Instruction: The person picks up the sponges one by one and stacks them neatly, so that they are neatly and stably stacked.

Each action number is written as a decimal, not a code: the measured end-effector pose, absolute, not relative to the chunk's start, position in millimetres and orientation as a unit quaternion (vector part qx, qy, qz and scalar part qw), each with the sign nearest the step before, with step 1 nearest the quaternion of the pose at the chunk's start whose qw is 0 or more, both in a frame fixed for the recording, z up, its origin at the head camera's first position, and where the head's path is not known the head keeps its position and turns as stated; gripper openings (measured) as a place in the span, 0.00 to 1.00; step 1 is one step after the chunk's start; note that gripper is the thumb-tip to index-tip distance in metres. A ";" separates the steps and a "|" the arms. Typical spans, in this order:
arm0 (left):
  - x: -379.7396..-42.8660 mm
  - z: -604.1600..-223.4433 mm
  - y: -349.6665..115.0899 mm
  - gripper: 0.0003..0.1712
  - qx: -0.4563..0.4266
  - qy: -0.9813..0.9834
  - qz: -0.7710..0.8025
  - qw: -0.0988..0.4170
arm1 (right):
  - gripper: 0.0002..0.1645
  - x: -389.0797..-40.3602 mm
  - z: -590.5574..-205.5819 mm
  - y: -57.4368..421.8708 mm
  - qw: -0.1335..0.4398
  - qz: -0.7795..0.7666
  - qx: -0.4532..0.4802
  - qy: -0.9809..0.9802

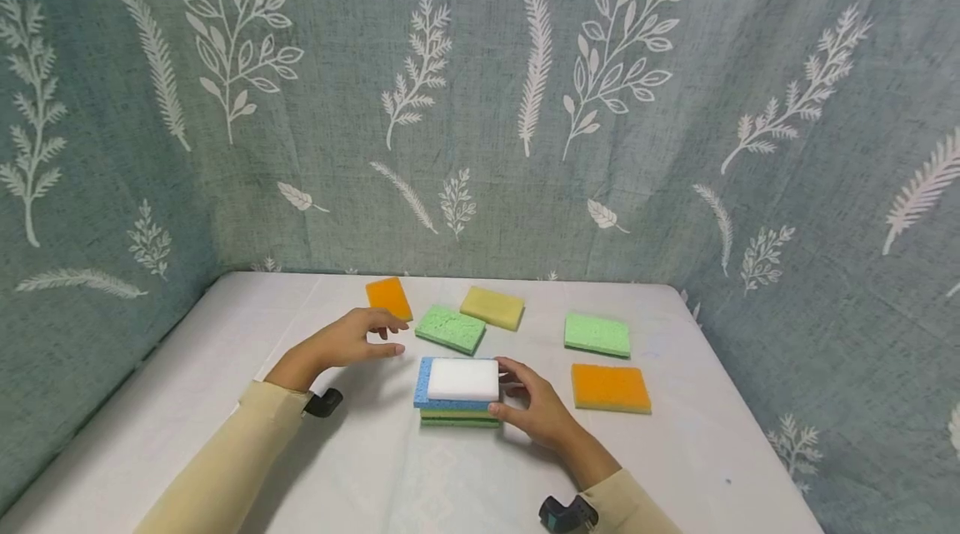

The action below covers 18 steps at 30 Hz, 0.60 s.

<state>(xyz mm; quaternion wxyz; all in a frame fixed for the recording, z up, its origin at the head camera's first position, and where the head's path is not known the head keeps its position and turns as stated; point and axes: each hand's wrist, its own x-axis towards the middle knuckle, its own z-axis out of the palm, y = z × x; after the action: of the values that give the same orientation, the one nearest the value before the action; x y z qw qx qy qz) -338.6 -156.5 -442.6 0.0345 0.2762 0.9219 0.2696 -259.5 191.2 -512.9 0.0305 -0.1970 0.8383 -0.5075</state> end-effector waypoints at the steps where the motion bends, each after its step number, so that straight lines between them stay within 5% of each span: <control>1: -343.4 -444.6 -159.0 0.32 0.274 0.923 0.268 0.031 | 0.43 -259.4 -512.7 191.5 0.030 -0.507 -0.197 0.838; 18: -403.5 -454.3 -182.9 0.20 0.204 0.939 0.277 0.002 | 0.42 -260.5 -512.8 192.3 0.034 -0.511 -0.200 0.835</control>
<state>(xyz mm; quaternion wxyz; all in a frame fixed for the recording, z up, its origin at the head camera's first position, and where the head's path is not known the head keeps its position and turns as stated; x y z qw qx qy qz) -403.5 -182.9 -454.3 0.0023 0.2045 0.9388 0.2772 -260.5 192.3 -512.8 0.0345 -0.2003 0.8350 -0.5113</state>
